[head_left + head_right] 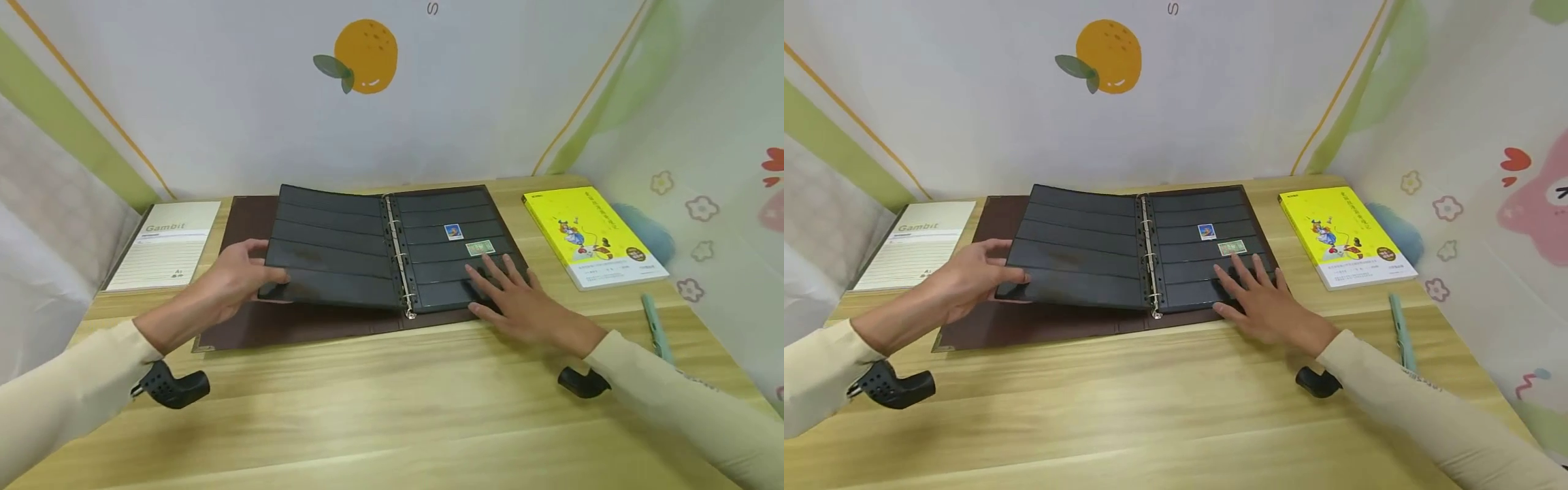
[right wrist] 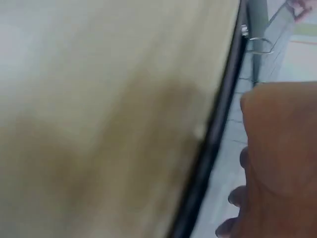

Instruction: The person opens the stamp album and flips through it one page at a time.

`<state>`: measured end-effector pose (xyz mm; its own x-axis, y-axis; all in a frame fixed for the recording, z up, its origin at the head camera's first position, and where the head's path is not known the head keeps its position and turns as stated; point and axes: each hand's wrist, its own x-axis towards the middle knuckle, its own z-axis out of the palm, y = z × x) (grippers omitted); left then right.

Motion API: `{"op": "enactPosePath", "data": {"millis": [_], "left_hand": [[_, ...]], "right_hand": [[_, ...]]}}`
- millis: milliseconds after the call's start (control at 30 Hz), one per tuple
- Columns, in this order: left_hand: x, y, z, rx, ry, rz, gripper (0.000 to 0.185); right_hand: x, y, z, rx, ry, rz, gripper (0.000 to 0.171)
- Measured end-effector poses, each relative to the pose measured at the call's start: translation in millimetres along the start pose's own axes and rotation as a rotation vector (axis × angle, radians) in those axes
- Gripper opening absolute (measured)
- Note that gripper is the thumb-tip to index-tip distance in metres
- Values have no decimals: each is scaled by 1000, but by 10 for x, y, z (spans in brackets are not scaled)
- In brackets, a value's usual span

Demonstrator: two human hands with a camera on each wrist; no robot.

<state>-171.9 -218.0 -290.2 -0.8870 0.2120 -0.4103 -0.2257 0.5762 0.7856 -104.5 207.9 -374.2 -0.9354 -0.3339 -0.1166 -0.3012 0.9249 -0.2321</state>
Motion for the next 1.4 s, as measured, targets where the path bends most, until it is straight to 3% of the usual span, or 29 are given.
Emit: {"op": "enactPosePath", "data": {"millis": [133,267,400,567,700,800,900,1000,1133,1267,1400], "left_hand": [[71,-283,19,143,10,-35,94],[123,-414,52,371,53,18,96],[146,-452,81,582,135,140,90],[100,-444,129,746,205,302,77],[104,-368,216,887,242,487,72],[202,-309,317,996,159,698,75],[324,-282,431,1031,-63,816,75],[425,-284,509,1062,-234,805,72],[488,-292,570,1097,-357,711,71],[499,-277,569,1092,-404,641,71],[530,-244,548,1072,-400,657,72]], "right_hand": [[7,31,123,6,24,63,64],[15,43,158,-8,45,76,62],[15,52,161,-5,45,80,61],[31,53,147,-9,43,89,62],[45,62,157,-15,37,88,62],[43,75,168,-11,31,89,62],[25,97,197,7,25,90,63],[39,115,203,29,11,88,63],[20,123,208,57,-20,79,64],[63,134,74,93,-44,51,68],[305,239,-247,152,-26,36,74]]}}
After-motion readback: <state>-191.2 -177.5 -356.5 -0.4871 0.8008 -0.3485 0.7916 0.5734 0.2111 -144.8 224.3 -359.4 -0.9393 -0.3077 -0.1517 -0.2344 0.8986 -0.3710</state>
